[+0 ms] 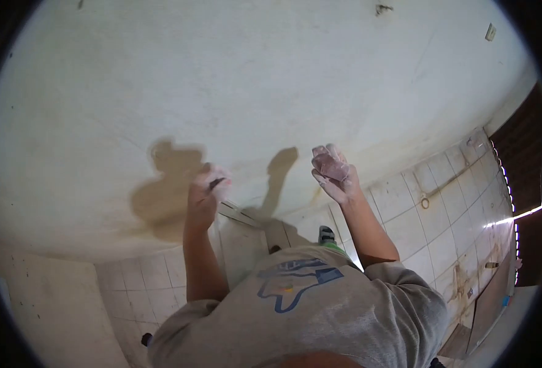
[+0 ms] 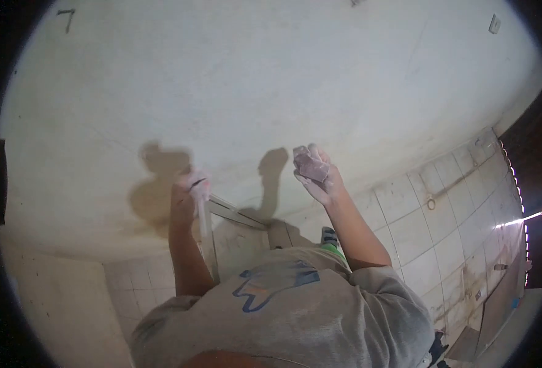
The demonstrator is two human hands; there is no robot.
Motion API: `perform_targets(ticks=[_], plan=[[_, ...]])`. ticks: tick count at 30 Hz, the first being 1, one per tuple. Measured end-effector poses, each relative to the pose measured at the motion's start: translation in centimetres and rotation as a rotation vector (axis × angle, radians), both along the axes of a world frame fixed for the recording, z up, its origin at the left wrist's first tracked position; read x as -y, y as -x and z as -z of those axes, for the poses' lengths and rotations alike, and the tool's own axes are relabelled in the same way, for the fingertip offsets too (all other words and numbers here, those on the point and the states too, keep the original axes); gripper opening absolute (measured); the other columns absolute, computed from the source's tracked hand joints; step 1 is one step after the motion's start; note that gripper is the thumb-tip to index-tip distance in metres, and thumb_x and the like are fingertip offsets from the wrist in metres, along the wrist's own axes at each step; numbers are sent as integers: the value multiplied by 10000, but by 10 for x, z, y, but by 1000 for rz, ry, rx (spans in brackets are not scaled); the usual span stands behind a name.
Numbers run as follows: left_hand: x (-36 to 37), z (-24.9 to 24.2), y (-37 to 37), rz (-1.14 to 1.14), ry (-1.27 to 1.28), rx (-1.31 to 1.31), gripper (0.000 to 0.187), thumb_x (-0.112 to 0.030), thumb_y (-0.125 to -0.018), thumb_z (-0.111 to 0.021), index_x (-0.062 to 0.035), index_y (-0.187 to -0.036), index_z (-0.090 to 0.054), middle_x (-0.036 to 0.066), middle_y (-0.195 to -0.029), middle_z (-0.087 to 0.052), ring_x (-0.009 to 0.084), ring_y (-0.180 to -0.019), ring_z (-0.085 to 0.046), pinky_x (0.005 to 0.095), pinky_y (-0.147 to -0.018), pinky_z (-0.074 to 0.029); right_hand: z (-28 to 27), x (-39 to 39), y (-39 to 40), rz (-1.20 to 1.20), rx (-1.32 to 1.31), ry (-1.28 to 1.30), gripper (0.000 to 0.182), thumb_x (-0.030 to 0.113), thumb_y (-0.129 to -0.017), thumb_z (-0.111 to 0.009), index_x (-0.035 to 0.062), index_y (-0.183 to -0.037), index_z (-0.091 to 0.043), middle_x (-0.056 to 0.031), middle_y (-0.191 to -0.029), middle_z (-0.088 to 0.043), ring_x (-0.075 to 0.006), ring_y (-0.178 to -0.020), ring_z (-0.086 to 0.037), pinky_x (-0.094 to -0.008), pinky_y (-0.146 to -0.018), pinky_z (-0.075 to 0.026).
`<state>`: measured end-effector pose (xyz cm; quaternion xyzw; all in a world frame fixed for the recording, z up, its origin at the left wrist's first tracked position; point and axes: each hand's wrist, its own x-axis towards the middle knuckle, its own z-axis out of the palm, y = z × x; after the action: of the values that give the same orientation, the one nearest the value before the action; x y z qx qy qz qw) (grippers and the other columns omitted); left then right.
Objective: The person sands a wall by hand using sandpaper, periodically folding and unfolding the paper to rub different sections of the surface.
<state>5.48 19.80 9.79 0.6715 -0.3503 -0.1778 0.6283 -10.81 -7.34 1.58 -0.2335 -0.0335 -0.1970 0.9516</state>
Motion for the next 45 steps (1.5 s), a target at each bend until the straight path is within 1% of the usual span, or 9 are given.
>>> perform_targets(ticks=[4,10,18,22,28,31,34,38,45], plan=[[44,24,38,196,22,87,476,-44,-775,-805,-41,-1205,-600,35,-1018,-623,107,-887,-589,260,-753,-454,4,-17,9,-180,237,-91,519,433,-868,-702,73,-1204,-541,-98,-1132,-574,-149,-828,-546,-260,-608,-441],[97,-19,98,147,17,649,685,-103,-738,-842,-21,-1354,-553,170,-1373,-578,298,-1283,-542,415,-1035,-433,3,-21,28,-321,215,-145,662,475,-870,-632,-9,-1307,-515,-196,-1284,-545,-211,-867,-539,-310,-634,-470],[117,-4,77,20,-163,712,499,-196,-743,-847,-23,-1187,-697,164,-1117,-716,340,-1060,-658,418,-965,-472,-5,9,24,-410,-14,54,633,536,-927,-549,25,-1301,-542,-135,-1090,-648,-202,-825,-641,-313,-653,-520],[128,11,81,-87,-38,244,420,-177,-782,-852,-10,-1139,-707,144,-1013,-743,196,-950,-692,335,-844,-517,-19,20,20,74,-200,420,446,337,-936,-665,15,-1233,-582,-56,-973,-639,-125,-810,-618,-262,-681,-491],[147,25,79,-237,11,261,328,-82,-718,-896,-40,-971,-691,82,-1018,-706,160,-907,-658,328,-843,-527,-32,37,9,143,-212,633,328,-9,-800,-821,23,-1086,-665,59,-829,-607,-38,-802,-543,-212,-693,-431],[161,34,79,-322,193,464,293,-105,-725,-889,-47,-928,-685,86,-1053,-667,138,-955,-636,296,-796,-521,-36,49,13,157,-186,849,259,42,-797,-849,29,-1008,-700,58,-809,-607,-37,-778,-528,-219,-680,-426],[154,26,78,-124,109,435,311,-76,-713,-890,-64,-899,-640,72,-1105,-633,141,-978,-619,293,-817,-508,-41,64,17,232,-61,1219,235,73,-778,-848,35,-975,-726,-15,-850,-673,-112,-748,-549,-277,-682,-449],[125,37,80,142,-91,-118,336,-4,-721,-860,-56,-942,-614,52,-1048,-649,152,-957,-621,308,-840,-501,-58,63,21,393,62,1701,211,150,-818,-786,41,-990,-729,-98,-921,-704,-279,-780,-589,-383,-765,-472],[84,69,76,-102,254,-512,385,64,-743,-786,-38,-1065,-602,83,-1087,-676,175,-1006,-659,336,-901,-520,-63,69,6,69,92,1703,169,170,-889,-700,22,-970,-690,-178,-895,-663,-398,-869,-623,-462,-876,-473]])
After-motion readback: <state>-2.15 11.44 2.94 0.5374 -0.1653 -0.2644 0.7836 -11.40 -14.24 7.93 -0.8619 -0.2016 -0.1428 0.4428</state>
